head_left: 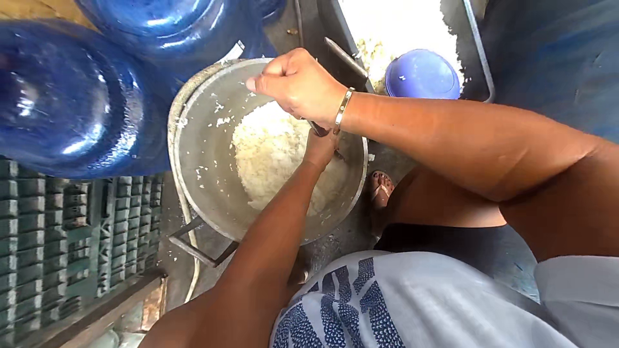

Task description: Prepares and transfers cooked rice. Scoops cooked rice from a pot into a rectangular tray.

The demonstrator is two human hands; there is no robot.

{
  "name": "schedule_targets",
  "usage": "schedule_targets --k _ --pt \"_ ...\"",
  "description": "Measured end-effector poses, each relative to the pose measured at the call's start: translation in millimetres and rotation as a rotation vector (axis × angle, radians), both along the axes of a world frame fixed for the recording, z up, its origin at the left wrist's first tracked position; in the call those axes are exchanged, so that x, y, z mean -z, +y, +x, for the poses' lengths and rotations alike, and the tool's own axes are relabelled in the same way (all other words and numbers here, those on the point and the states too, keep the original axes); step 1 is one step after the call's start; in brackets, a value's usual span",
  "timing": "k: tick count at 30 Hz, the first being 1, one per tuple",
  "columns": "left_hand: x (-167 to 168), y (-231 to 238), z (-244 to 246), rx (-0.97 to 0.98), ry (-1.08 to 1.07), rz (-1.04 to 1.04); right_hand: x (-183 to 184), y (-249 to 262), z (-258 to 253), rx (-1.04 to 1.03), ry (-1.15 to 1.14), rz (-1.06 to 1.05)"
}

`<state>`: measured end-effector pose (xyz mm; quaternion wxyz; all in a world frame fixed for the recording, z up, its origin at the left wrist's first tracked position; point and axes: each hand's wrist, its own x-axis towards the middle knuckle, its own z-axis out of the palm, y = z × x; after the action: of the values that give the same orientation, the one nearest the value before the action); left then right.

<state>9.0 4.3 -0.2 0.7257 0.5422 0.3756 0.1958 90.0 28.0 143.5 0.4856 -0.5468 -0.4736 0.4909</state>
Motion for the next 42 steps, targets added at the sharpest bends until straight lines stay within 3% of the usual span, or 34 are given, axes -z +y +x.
schedule_targets --k 16,23,28,30,34,38,42 --pt "7 -17 -70 -0.032 0.032 0.006 12 -13 -45 -0.137 0.375 -0.091" --pt "-6 6 -122 0.098 0.466 0.268 23 -23 -52 -0.106 0.512 -0.048" --pt "-52 35 -125 0.154 0.712 0.516 5 -31 -42 -0.105 0.388 0.134" --pt "-69 35 -110 0.116 0.646 0.544 -13 -30 -35 -0.059 0.348 0.216" --pt "-78 -3 -61 0.027 0.283 0.391 -43 -30 -26 -0.038 0.101 0.361" --pt "-38 -2 -38 0.050 0.149 0.283 -30 -28 -10 -0.117 -0.069 0.236" --pt "-3 22 -23 0.104 0.153 0.296 -11 -18 9 -0.078 0.159 -0.009"
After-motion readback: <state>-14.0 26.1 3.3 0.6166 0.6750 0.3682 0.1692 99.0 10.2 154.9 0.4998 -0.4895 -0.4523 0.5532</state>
